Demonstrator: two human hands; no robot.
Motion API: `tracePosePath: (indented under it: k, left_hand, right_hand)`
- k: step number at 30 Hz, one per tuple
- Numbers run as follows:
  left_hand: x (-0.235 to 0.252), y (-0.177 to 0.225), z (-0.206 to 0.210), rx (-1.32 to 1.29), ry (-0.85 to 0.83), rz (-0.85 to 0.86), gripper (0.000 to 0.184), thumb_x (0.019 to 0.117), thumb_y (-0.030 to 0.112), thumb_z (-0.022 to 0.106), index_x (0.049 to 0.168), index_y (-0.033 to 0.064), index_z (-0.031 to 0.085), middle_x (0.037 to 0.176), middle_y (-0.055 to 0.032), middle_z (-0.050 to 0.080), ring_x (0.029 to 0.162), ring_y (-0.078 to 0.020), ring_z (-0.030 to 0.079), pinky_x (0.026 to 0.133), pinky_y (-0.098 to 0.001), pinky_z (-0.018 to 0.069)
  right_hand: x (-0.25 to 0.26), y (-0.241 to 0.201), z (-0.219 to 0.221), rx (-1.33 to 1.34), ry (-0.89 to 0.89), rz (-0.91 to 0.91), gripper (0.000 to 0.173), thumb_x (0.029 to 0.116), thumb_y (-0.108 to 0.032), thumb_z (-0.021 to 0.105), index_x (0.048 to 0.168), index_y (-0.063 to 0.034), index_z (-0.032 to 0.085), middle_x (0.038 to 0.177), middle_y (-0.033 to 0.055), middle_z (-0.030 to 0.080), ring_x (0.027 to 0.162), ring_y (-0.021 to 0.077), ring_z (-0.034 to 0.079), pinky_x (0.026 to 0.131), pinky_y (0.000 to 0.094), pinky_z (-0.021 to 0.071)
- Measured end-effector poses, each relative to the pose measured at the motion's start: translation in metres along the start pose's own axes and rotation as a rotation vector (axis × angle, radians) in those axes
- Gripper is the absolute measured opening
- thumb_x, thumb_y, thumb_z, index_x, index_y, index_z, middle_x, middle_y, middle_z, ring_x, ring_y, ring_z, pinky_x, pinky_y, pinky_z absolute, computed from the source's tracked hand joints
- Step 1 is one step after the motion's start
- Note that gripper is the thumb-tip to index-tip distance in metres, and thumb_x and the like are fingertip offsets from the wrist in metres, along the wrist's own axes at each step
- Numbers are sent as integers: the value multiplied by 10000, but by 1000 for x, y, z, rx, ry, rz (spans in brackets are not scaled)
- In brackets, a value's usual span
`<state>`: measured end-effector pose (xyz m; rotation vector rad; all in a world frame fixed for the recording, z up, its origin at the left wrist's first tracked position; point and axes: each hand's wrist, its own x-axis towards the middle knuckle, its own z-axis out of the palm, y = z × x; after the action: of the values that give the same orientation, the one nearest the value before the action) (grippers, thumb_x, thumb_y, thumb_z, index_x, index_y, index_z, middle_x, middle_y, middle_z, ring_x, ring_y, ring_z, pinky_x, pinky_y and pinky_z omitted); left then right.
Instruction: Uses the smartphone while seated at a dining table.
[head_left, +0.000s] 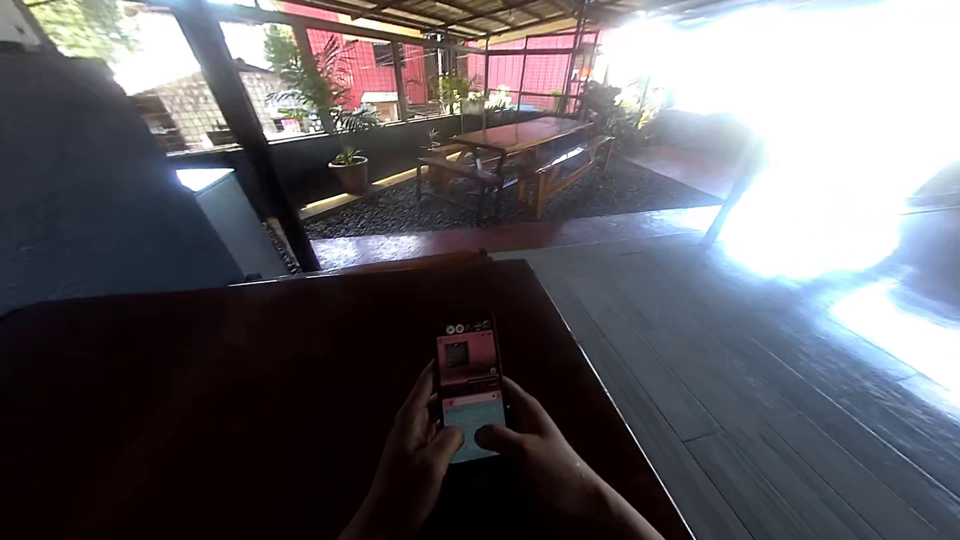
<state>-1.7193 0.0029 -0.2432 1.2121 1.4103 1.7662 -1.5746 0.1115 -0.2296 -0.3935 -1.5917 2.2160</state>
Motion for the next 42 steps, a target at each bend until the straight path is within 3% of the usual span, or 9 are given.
tracePosePath:
  k: [22, 35, 42]
  left_hand:
    - [2, -1, 3, -4, 16, 3, 651, 920, 0, 514, 1536, -4, 307, 1316, -118, 652, 1162, -224, 674, 966, -362, 597]
    - [2, -3, 1, -24, -15, 12, 698, 877, -15, 506, 1543, -9, 295, 1329, -125, 644, 1176, -234, 666, 968, -374, 596]
    - [2, -3, -1, -17, 5, -3, 681, 890, 2, 511, 1541, 5, 311, 1316, -120, 648, 1166, -233, 669, 960, -378, 599]
  right_hand:
    - [-1, -2, 2, 56, 11, 24, 486, 948, -5, 583, 1410, -38, 434, 1187, 178, 685, 978, 333, 732, 719, 488, 657]
    - [-1, -3, 2, 62, 31, 39, 455, 970, -24, 577, 1405, -36, 446, 1182, 186, 684, 980, 337, 732, 711, 491, 657]
    - [-1, -4, 2, 208, 4, 113, 517, 943, 5, 430, 1457, -44, 398, 1251, 219, 642, 1048, 369, 700, 773, 547, 631]
